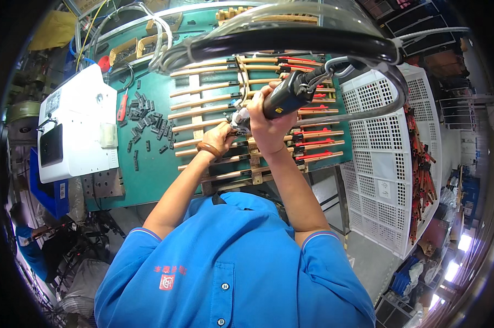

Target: The person uses a handheld tool to attach small black components to the ends of wooden dowels arranged on a green workbench. After completing the attachments, the person gathers the dowels and places them into a white plastic basket.

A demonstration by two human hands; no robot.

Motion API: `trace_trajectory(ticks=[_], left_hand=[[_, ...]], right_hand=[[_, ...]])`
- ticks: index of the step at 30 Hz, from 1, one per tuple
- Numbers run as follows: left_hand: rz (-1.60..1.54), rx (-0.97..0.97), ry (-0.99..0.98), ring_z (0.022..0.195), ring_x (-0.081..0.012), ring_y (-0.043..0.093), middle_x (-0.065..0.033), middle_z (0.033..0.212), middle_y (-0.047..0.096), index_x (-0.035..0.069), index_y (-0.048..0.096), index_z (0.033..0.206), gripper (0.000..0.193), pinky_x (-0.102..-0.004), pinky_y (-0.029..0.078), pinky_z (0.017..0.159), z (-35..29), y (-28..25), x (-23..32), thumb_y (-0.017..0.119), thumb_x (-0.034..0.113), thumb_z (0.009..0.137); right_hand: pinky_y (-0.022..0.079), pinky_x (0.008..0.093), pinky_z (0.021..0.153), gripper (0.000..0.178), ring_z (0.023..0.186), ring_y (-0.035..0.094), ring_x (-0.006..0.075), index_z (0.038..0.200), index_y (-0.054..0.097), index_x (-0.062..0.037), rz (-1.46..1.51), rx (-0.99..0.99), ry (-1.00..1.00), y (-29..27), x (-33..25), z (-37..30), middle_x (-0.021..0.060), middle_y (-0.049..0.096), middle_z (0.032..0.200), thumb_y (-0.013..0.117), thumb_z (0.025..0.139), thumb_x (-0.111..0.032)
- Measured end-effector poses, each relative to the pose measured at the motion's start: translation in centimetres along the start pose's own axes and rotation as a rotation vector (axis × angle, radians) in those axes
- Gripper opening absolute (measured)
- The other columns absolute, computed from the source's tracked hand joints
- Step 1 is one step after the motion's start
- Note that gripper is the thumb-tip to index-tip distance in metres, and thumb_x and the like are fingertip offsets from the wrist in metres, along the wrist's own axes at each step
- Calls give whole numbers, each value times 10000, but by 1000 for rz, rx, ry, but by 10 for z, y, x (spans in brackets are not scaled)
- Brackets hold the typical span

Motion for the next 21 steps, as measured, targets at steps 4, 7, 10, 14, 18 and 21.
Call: trace_trajectory(ticks=[4, 7, 10, 14, 18, 21], left_hand=[[-15, 9, -19, 830, -315, 609, -76, 929, 591, 108, 598, 921, 200, -401, 497, 697, -1, 2, -2, 695, 177, 761], [20, -1, -33, 841, -308, 614, -74, 945, 596, 105, 598, 918, 203, -394, 500, 703, -1, 2, -3, 696, 191, 762], [7, 6, -30, 847, -306, 615, -77, 948, 597, 101, 595, 915, 201, -395, 500, 704, -1, 1, -2, 693, 191, 764], [-10, 5, -20, 847, -312, 612, -81, 941, 591, 100, 589, 917, 205, -403, 497, 708, -2, 1, -4, 691, 197, 768], [0, 4, -11, 845, -325, 603, -87, 923, 582, 100, 587, 924, 207, -412, 493, 709, -1, 1, -3, 690, 192, 769], [10, -12, -19, 849, -333, 595, -92, 911, 575, 104, 589, 931, 200, -413, 490, 709, -1, -1, 0, 684, 184, 774]], right_hand=[[490, 247, 585, 281, 618, 524, 100, 1063, 398, 0, -62, -11, -4, -1, 4, 0, 46, 513, 796, 481, 824, 122], [497, 219, 666, 360, 740, 550, 75, 1084, 475, 24, 88, 40, 21, -4, 9, -3, 45, 538, 920, 608, 762, 112], [496, 218, 676, 369, 751, 545, 73, 1083, 473, 25, 36, 15, 22, -5, 9, -2, 45, 534, 921, 615, 753, 112], [495, 220, 693, 372, 775, 545, 75, 1069, 478, 25, 42, 44, 23, -8, 14, -4, 51, 533, 945, 623, 739, 117], [494, 221, 695, 374, 773, 542, 75, 1059, 484, 26, 42, 39, 54, -6, 19, -7, 53, 533, 953, 630, 729, 123], [491, 217, 697, 379, 774, 542, 77, 1057, 487, 27, 64, 34, 66, -3, 26, -7, 50, 536, 948, 642, 724, 120]])
Point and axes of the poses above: each hand's wrist, its own z-axis towards the middle knuckle, its own y-axis out of the palm, x = y × z, the point moved 8 cm from there along z, towards the middle knuckle
